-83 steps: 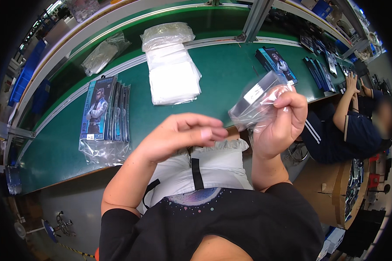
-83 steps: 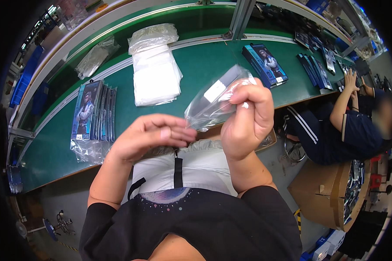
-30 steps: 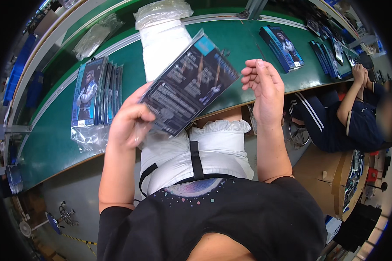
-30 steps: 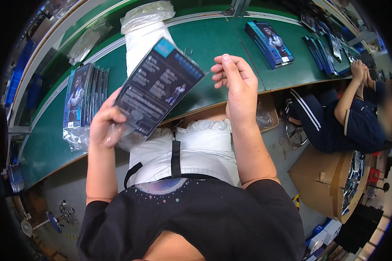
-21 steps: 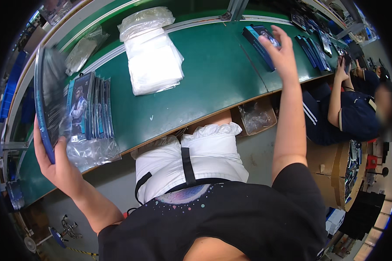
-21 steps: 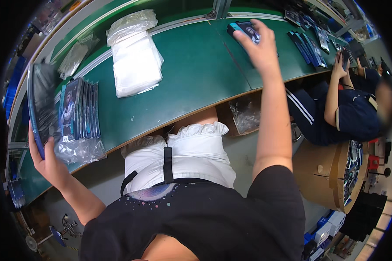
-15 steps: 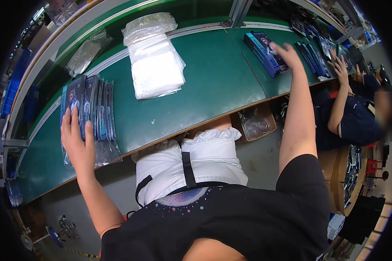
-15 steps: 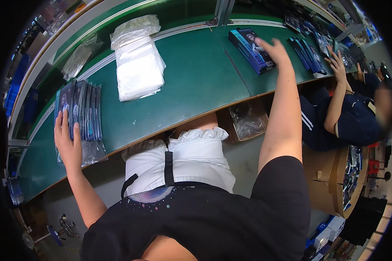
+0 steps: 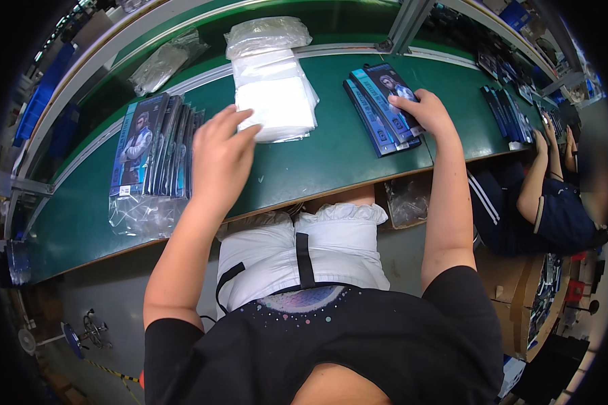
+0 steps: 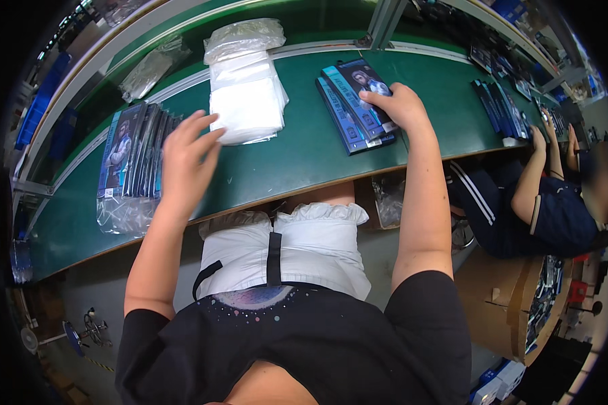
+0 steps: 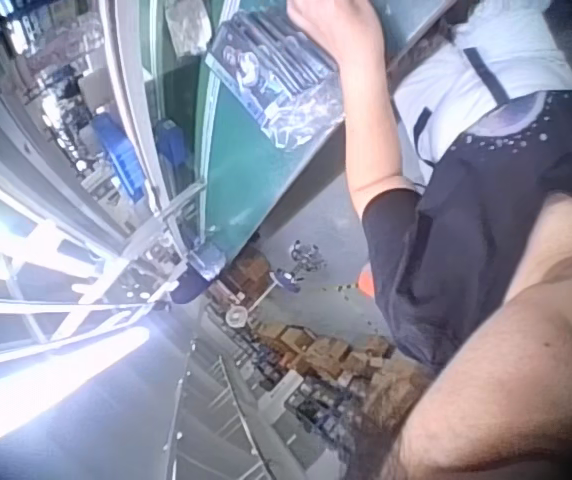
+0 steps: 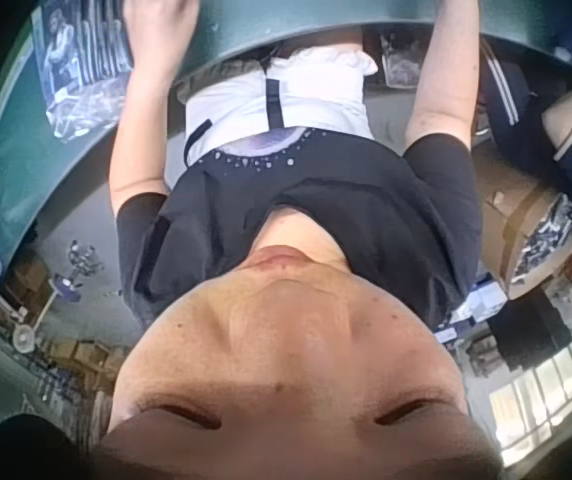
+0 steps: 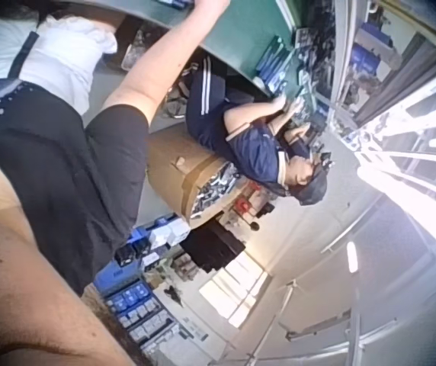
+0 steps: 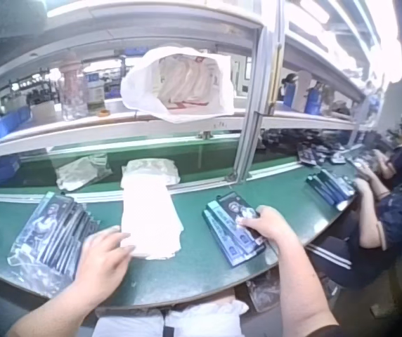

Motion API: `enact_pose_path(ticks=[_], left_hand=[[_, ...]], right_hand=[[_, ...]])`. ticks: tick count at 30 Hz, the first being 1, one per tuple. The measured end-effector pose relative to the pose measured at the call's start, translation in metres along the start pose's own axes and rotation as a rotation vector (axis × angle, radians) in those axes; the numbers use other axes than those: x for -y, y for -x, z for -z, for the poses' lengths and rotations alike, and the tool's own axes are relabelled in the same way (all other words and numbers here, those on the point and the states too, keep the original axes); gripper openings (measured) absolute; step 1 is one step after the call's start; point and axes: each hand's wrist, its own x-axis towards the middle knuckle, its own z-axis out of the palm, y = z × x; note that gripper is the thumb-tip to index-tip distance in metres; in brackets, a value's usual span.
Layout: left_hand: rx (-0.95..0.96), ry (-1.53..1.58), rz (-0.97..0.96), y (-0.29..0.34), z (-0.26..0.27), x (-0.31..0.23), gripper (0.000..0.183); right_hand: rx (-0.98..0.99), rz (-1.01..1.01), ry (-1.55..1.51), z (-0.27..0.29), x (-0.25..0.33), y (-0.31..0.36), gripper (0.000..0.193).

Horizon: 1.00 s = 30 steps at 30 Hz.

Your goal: The recorder is packaging small blue boxes into plastic sleeves and using rubber bands to bundle items on an assembly line.

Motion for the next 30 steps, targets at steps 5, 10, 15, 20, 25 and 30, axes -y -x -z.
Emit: enact_pose_path(ticks=[5,10,15,20,25,30], left_hand=[[0.131,0.055,-0.021,-0.004,-0.037,0.021,0.026],[0.113,0.208,0.04,-0.005,-0.033,0.021,0.027],[0.039,0.289,0.06,-0.009,-0.03,0.011,0.022],[0.006,0.304,0.041,-0.012,-0.031,0.014,0.02],[0.05,0.385,0.078,-0.01,-0.03,0.02,0.016],[0.015,0.346,0.048,-0.017,-0.027,0.019,0.012]], right_hand=[[-0.298,0.14,-0.26,0.0,0.015,0.047,0.041],[-0.027,0.211,-1.29,-0.028,0.034,0.105,0.034],[0.592,0.087,-1.509,-0.064,0.028,0.119,0.073],[0.922,-0.017,-1.704,-0.09,0.059,0.127,0.078],[1.008,-0.082,-1.743,-0.099,0.066,0.129,0.067],[0.997,0.049,-1.641,-0.1,0.08,0.122,0.068]])
